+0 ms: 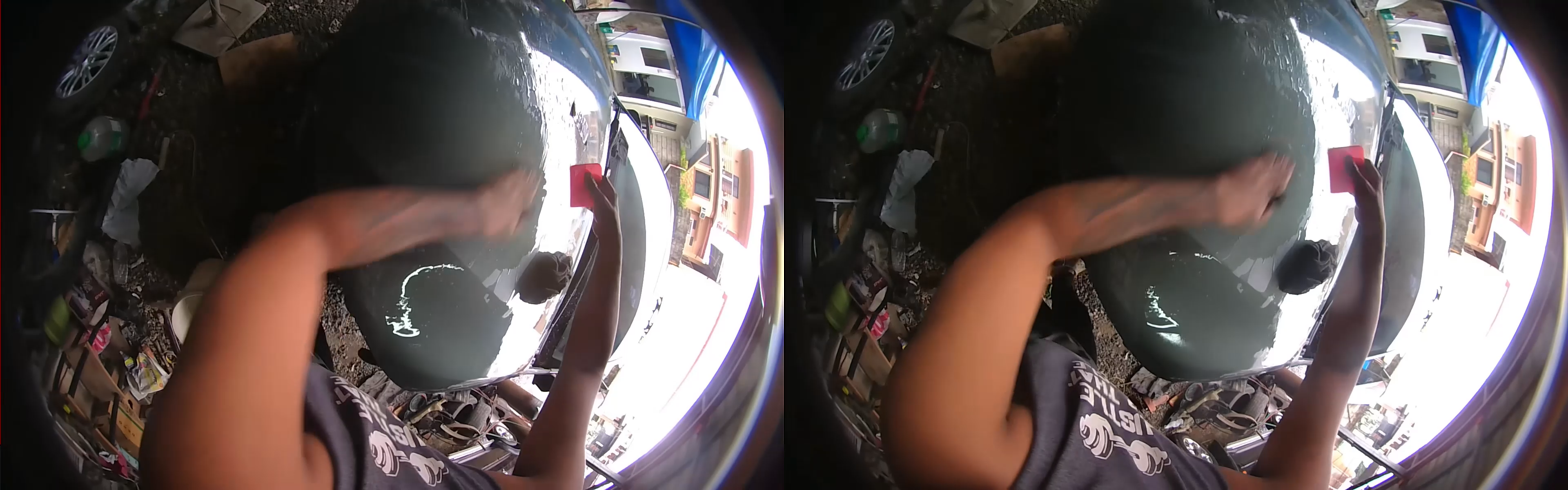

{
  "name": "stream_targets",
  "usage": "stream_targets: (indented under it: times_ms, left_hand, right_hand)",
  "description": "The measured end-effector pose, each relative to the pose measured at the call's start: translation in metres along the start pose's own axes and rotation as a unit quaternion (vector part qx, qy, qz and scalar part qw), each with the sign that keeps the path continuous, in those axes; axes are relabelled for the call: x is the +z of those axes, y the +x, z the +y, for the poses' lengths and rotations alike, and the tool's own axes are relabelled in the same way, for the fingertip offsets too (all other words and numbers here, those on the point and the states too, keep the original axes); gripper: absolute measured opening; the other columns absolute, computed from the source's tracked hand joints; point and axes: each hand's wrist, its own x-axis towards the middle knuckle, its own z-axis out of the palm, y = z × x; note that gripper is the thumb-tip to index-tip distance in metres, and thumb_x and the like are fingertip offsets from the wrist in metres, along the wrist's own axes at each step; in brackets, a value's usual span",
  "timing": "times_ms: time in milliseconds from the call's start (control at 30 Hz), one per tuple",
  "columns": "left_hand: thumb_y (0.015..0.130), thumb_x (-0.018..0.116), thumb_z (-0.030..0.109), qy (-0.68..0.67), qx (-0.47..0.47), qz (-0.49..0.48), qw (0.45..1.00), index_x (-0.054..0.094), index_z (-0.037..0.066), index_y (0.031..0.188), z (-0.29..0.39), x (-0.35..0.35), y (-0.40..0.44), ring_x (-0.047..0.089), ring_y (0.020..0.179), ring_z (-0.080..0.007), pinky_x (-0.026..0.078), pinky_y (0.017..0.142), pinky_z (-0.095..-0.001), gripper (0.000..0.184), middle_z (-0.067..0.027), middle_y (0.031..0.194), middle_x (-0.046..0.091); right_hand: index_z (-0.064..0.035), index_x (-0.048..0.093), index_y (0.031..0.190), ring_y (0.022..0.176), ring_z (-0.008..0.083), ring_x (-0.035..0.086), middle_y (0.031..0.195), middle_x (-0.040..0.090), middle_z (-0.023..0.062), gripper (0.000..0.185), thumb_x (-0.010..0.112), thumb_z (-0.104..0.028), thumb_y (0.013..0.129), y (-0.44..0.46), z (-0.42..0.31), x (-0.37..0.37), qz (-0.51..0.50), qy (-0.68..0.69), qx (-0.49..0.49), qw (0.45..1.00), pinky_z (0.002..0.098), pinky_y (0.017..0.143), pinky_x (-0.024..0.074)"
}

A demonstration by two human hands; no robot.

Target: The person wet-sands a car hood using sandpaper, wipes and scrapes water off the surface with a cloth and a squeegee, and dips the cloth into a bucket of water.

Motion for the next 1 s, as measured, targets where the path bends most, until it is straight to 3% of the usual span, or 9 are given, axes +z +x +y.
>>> stream_targets:
  times_ms: [67,167,300,433,467,633,800,867,1000]
  left_hand:
    - [0.097,0.048,0.030,-0.089,0.097,-0.138,0.982,0.046,-0.011,0.143,0.041,-0.052,-0.071,0.042,0.144,-0.0341,0.026,0.123,-0.0475,0.062,-0.0269,0.154,0.043]
    - [0.096,0.049,0.028,-0.191,0.016,-0.117,0.974,0.045,-0.011,0.143,0.013,-0.051,-0.057,0.041,0.144,-0.0369,0.026,0.124,-0.0479,0.062,-0.0275,0.153,0.043]
    - [0.096,0.047,0.032,0.073,-0.100,0.013,0.992,0.051,-0.007,0.139,-0.099,-0.036,0.057,0.042,0.143,-0.0366,0.029,0.120,-0.0473,0.058,-0.0251,0.152,0.045]
    - [0.102,0.034,0.041,0.098,-0.153,-0.099,0.978,0.044,-0.005,0.149,-0.157,-0.041,0.131,0.029,0.152,-0.0320,0.023,0.125,-0.0451,0.066,-0.0201,0.162,0.035]
    - [0.103,0.031,0.041,0.109,-0.151,-0.102,0.977,0.042,-0.005,0.150,-0.160,-0.034,0.139,0.027,0.153,-0.0315,0.021,0.125,-0.0448,0.067,-0.0192,0.163,0.033]
    - [0.099,0.044,0.037,0.137,-0.062,-0.079,0.985,0.043,-0.007,0.148,-0.091,-0.044,0.054,0.033,0.150,-0.0335,0.023,0.125,-0.0467,0.066,-0.0207,0.160,0.037]
    - [0.092,0.053,0.042,-0.045,0.112,-0.093,0.988,0.040,-0.007,0.150,-0.013,-0.052,-0.057,0.040,0.145,-0.0356,0.023,0.124,-0.0473,0.077,-0.0240,0.157,0.040]
    - [0.095,0.047,0.043,0.012,-0.001,0.023,1.000,0.044,-0.006,0.148,-0.053,0.014,0.017,0.039,0.146,-0.0322,0.023,0.124,-0.0476,0.072,-0.0208,0.157,0.042]
    - [0.097,0.044,0.044,0.146,-0.059,-0.071,0.985,0.048,-0.005,0.146,-0.072,-0.022,0.072,0.036,0.148,-0.0299,0.023,0.124,-0.0471,0.069,-0.0184,0.158,0.042]
  right_hand:
    - [-0.0047,0.065,0.107,0.084,0.0237,0.066,0.095,0.069,0.0108,0.026,0.062,-0.029,0.101,0.023,0.001,0.006,0.090,-0.318,-0.119,0.936,0.0359,0.075,0.0511]
    - [-0.0087,0.065,0.121,0.111,0.0328,0.067,0.117,0.070,0.0147,0.025,0.055,-0.023,0.103,0.038,-0.022,0.046,0.135,-0.379,-0.200,0.894,0.0392,0.094,0.0510]
    - [-0.0071,0.070,0.118,0.113,0.0325,0.067,0.119,0.070,0.0155,0.024,0.053,-0.015,0.104,0.010,-0.013,0.086,0.161,-0.326,-0.239,0.900,0.0395,0.098,0.0507]
    - [-0.0056,0.070,0.114,0.110,0.0353,0.068,0.116,0.071,0.0165,0.021,0.057,-0.001,0.098,-0.149,-0.030,0.149,0.126,-0.314,-0.156,0.928,0.0433,0.095,0.0534]
    - [-0.0051,0.071,0.111,0.111,0.0336,0.068,0.115,0.072,0.0155,0.022,0.059,0.002,0.095,-0.178,-0.012,0.145,0.078,-0.379,-0.256,0.886,0.0420,0.097,0.0532]
    - [-0.0009,0.071,0.115,0.110,0.0299,0.068,0.118,0.071,0.0145,0.026,0.067,-0.015,0.094,-0.193,0.017,0.078,0.285,-0.329,-0.152,0.887,0.0406,0.098,0.0533]
    - [0.0000,0.064,0.125,0.118,0.0343,0.063,0.132,0.064,0.0170,0.044,0.070,-0.020,0.086,-0.130,0.112,0.021,0.291,-0.399,-0.136,0.859,0.0419,0.103,0.0507]
    - [0.0003,0.064,0.126,0.120,0.0340,0.063,0.131,0.065,0.0168,0.044,0.067,-0.017,0.086,-0.113,0.114,0.028,0.286,-0.402,-0.089,0.865,0.0420,0.106,0.0488]
    - [-0.0029,0.063,0.133,0.108,0.0300,0.069,0.124,0.069,0.0151,0.051,0.071,-0.017,0.084,-0.113,0.117,0.037,0.259,-0.358,-0.043,0.896,0.0378,0.097,0.0543]
